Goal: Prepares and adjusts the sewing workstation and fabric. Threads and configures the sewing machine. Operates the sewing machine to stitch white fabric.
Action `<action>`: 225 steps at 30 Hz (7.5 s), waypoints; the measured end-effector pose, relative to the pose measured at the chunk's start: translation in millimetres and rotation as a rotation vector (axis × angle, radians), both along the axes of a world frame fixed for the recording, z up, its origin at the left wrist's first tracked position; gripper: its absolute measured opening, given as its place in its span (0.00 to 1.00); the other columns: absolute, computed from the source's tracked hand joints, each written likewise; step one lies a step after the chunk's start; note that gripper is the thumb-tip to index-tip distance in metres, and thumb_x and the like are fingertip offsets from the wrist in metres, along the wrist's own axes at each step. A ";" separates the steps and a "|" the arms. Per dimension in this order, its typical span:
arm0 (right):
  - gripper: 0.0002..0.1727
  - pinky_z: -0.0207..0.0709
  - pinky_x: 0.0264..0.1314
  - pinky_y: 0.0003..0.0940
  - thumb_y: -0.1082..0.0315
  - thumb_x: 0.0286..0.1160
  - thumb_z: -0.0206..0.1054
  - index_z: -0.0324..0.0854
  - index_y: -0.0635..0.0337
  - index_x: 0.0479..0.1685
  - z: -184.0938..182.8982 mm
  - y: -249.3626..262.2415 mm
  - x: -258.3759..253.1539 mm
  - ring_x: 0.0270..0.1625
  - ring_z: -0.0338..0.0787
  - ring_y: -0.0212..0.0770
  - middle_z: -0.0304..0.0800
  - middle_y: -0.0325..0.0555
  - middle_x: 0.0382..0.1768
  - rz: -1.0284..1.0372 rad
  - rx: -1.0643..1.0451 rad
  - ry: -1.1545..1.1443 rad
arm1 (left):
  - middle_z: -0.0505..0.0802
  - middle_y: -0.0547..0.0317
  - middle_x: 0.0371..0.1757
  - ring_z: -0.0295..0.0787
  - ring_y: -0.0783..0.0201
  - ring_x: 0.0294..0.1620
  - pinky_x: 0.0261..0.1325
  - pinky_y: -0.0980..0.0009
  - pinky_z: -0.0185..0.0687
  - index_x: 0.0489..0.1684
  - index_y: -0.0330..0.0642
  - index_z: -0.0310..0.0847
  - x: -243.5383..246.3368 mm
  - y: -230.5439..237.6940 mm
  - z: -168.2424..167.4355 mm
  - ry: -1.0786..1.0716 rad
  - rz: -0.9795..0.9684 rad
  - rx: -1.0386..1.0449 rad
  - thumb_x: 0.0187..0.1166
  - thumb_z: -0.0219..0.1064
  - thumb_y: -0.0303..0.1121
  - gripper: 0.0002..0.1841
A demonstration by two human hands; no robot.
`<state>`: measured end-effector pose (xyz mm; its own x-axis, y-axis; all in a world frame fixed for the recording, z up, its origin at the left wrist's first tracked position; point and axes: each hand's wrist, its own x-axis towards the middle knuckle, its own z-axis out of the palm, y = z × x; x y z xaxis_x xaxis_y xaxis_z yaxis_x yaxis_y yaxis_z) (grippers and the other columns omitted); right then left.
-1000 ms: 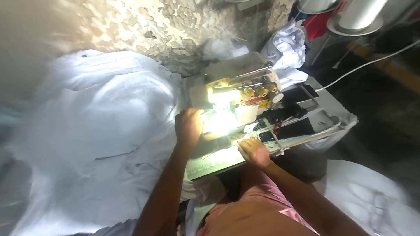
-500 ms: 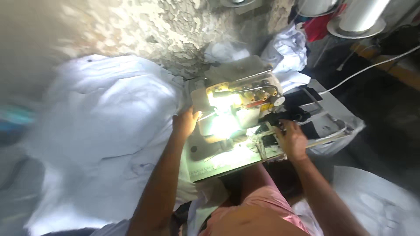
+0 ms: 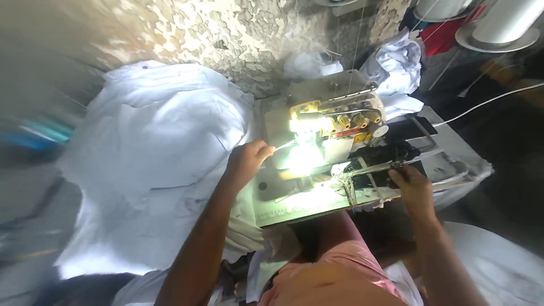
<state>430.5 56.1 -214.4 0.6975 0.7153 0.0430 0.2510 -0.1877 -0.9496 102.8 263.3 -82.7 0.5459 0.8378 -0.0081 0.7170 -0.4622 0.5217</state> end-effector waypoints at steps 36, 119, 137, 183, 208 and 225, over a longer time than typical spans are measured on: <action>0.24 0.80 0.49 0.18 0.69 0.81 0.66 0.75 0.71 0.74 -42.7 47.8 -73.9 0.44 0.86 0.22 0.89 0.51 0.54 0.254 0.234 -0.089 | 0.88 0.37 0.68 0.82 0.36 0.72 0.75 0.39 0.69 0.50 0.36 0.93 38.5 11.7 -58.8 -0.041 0.021 0.373 0.81 0.67 0.28 0.10; 0.24 0.68 0.68 0.73 0.55 0.83 0.60 0.88 0.62 0.65 -57.0 21.4 1.7 0.70 0.83 0.73 0.87 0.64 0.67 0.018 -0.048 -0.811 | 0.94 0.44 0.56 0.91 0.44 0.59 0.62 0.47 0.84 0.48 0.34 0.92 29.8 -50.8 -32.3 -0.132 -0.038 0.356 0.80 0.69 0.30 0.10; 0.20 0.77 0.62 0.62 0.58 0.83 0.60 0.92 0.63 0.55 -64.4 20.9 0.3 0.61 0.91 0.65 0.94 0.60 0.57 -0.055 0.019 -0.887 | 0.92 0.49 0.54 0.80 0.43 0.74 0.83 0.29 0.46 0.45 0.39 0.89 65.5 21.9 -101.8 -0.032 0.042 0.592 0.76 0.69 0.26 0.06; 0.14 0.84 0.62 0.41 0.71 0.82 0.62 0.89 0.67 0.56 -9.1 68.4 -105.5 0.58 0.90 0.46 0.91 0.55 0.55 0.329 0.213 -0.453 | 0.84 0.38 0.75 0.71 0.37 0.84 0.84 0.45 0.63 0.54 0.31 0.89 35.6 -73.1 -101.7 -0.398 0.081 0.464 0.80 0.63 0.30 0.14; 0.17 0.78 0.66 0.20 0.78 0.73 0.58 0.85 0.78 0.54 -41.6 77.9 -146.2 0.59 0.89 0.31 0.91 0.59 0.55 0.348 0.209 -0.079 | 0.79 0.39 0.80 0.64 0.38 0.88 0.87 0.37 0.56 0.70 0.36 0.81 61.3 -11.5 -98.5 -0.175 0.032 0.354 0.82 0.63 0.27 0.19; 0.18 0.80 0.66 0.26 0.77 0.72 0.58 0.87 0.75 0.55 -43.1 78.3 -145.7 0.60 0.90 0.37 0.92 0.59 0.55 0.368 0.142 -0.132 | 0.91 0.43 0.63 0.80 0.39 0.77 0.81 0.38 0.66 0.52 0.38 0.87 63.7 13.0 -105.0 -0.207 -0.013 0.416 0.81 0.64 0.26 0.09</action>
